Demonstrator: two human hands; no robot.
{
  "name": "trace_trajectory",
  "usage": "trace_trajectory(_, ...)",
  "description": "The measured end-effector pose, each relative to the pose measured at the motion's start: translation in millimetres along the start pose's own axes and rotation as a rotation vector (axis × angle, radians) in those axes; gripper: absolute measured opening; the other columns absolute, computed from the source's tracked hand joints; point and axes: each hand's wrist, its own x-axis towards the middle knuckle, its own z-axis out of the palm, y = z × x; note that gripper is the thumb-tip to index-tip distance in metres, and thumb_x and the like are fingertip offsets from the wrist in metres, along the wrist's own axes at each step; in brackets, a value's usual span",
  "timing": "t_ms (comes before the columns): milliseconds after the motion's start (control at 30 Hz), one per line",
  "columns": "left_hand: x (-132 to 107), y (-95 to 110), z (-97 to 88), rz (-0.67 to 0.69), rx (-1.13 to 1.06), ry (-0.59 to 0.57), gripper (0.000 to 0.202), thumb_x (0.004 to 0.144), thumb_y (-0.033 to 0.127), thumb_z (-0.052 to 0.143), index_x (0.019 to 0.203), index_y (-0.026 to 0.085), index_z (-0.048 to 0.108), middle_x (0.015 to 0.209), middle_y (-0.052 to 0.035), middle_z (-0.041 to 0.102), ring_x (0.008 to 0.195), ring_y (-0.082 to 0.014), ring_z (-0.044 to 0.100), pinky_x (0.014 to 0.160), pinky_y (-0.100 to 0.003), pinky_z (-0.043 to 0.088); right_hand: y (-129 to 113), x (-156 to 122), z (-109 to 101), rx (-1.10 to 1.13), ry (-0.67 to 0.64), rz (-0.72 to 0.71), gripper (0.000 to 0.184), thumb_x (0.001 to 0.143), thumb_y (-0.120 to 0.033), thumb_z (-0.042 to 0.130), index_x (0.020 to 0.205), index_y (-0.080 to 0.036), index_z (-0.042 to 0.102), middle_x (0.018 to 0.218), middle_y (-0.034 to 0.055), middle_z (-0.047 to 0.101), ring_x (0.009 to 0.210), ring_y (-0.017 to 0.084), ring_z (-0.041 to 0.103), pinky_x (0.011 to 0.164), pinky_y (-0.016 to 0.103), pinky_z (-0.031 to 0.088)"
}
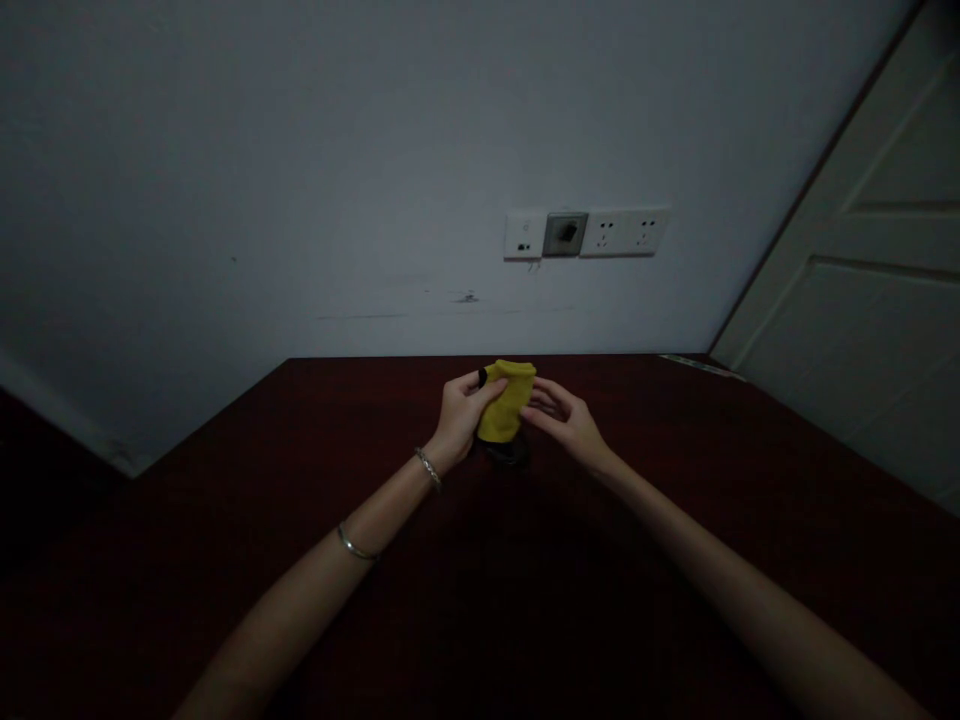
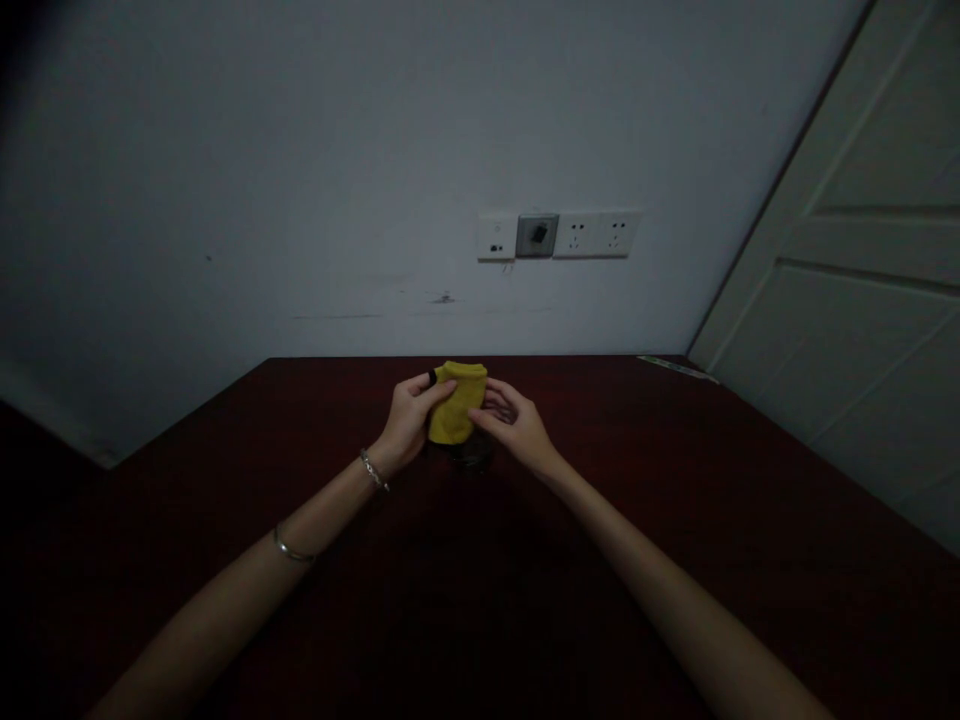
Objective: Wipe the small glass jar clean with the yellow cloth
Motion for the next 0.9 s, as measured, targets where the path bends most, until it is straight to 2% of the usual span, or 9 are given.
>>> trace_trajectory(100, -9, -7, 10.7, -0.02, -0.034, -0.036, 0.03, 0.065, 0.031, 0.076, 0.088, 0.013, 0.071, 0.087, -0.0059, 0.071, 0.074, -0.0167, 0.064, 0.07, -0.028, 0.049, -4, -1, 11, 0.036, 0.054, 0.078, 0.047, 0.063, -0.036, 0.076, 0.105, -0.021, 0.061, 0.106, 0.007, 0.069, 0.096, 0.024, 0.065, 0.086, 0.04, 0.052)
trace_trajectory(200, -10, -8, 10.6, -0.005, 0.031, -0.088, 0.032, 0.066, 0.032, 0.076, 0.09, 0.012, 0.07, 0.091, -0.0078, 0.071, 0.079, -0.0186, 0.064, 0.072, -0.03, 0.049, -4, 0, 13, 0.029, 0.126, 0.125, 0.046, 0.06, -0.039, 0.077, 0.099, -0.019, 0.063, 0.101, 0.0071, 0.07, 0.091, 0.025, 0.066, 0.082, 0.041, 0.053)
trace_trajectory(333, 4, -13, -6.9, -0.013, 0.185, -0.282, 0.047, 0.068, 0.037, 0.074, 0.107, 0.013, 0.065, 0.111, -0.0132, 0.067, 0.098, -0.0248, 0.062, 0.086, -0.038, 0.047, -4, 5, 3, 0.067, 0.204, 0.184, 0.046, 0.057, -0.042, 0.078, 0.093, -0.018, 0.064, 0.094, 0.0071, 0.072, 0.085, 0.025, 0.067, 0.077, 0.039, 0.054)
trace_trajectory(433, 15, -26, -23.9, -0.051, 0.355, -0.359, 0.067, 0.062, 0.037, 0.078, 0.122, 0.016, 0.056, 0.131, -0.0164, 0.054, 0.119, -0.0292, 0.052, 0.099, -0.045, 0.04, -3, 10, -9, 0.09, 0.297, 0.213, 0.045, 0.057, -0.041, 0.077, 0.093, -0.018, 0.063, 0.095, 0.0067, 0.072, 0.086, 0.026, 0.067, 0.076, 0.038, 0.054)
trace_trajectory(567, 17, -42, -37.2, -0.088, 0.68, -0.551, 0.09, 0.058, 0.04, 0.08, 0.135, 0.015, 0.042, 0.138, -0.0191, 0.046, 0.123, -0.0313, 0.048, 0.104, -0.048, 0.036, -1, 13, -21, 0.069, 0.366, 0.232, 0.042, 0.06, -0.04, 0.074, 0.093, -0.019, 0.061, 0.094, 0.0058, 0.071, 0.084, 0.026, 0.068, 0.072, 0.037, 0.056)
trace_trajectory(633, 14, -45, -38.6, -0.057, 0.814, -0.627, 0.1, 0.053, 0.043, 0.082, 0.138, 0.012, 0.038, 0.138, -0.0209, 0.045, 0.124, -0.0335, 0.046, 0.105, -0.049, 0.035, 1, 13, -25, 0.063, 0.381, 0.24, 0.041, 0.06, -0.039, 0.073, 0.093, -0.019, 0.06, 0.092, 0.0054, 0.071, 0.083, 0.027, 0.067, 0.069, 0.036, 0.056)
trace_trajectory(733, 11, -49, -38.5, 0.044, 0.961, -0.638, 0.105, 0.045, 0.043, 0.085, 0.135, 0.009, 0.042, 0.135, -0.0239, 0.047, 0.125, -0.0383, 0.044, 0.105, -0.052, 0.033, 3, 14, -29, 0.067, 0.387, 0.265, 0.038, 0.062, -0.038, 0.071, 0.093, -0.019, 0.059, 0.088, 0.0048, 0.071, 0.08, 0.026, 0.067, 0.065, 0.034, 0.055)
trace_trajectory(900, 13, -57, -40.4, 0.116, 1.008, -0.633, 0.102, 0.045, 0.037, 0.085, 0.134, 0.01, 0.044, 0.132, -0.0233, 0.05, 0.123, -0.0389, 0.046, 0.103, -0.052, 0.035, 4, 14, -34, 0.094, 0.307, 0.341, 0.031, 0.063, -0.033, 0.068, 0.088, -0.018, 0.061, 0.08, 0.0044, 0.07, 0.069, 0.022, 0.065, 0.058, 0.032, 0.054)
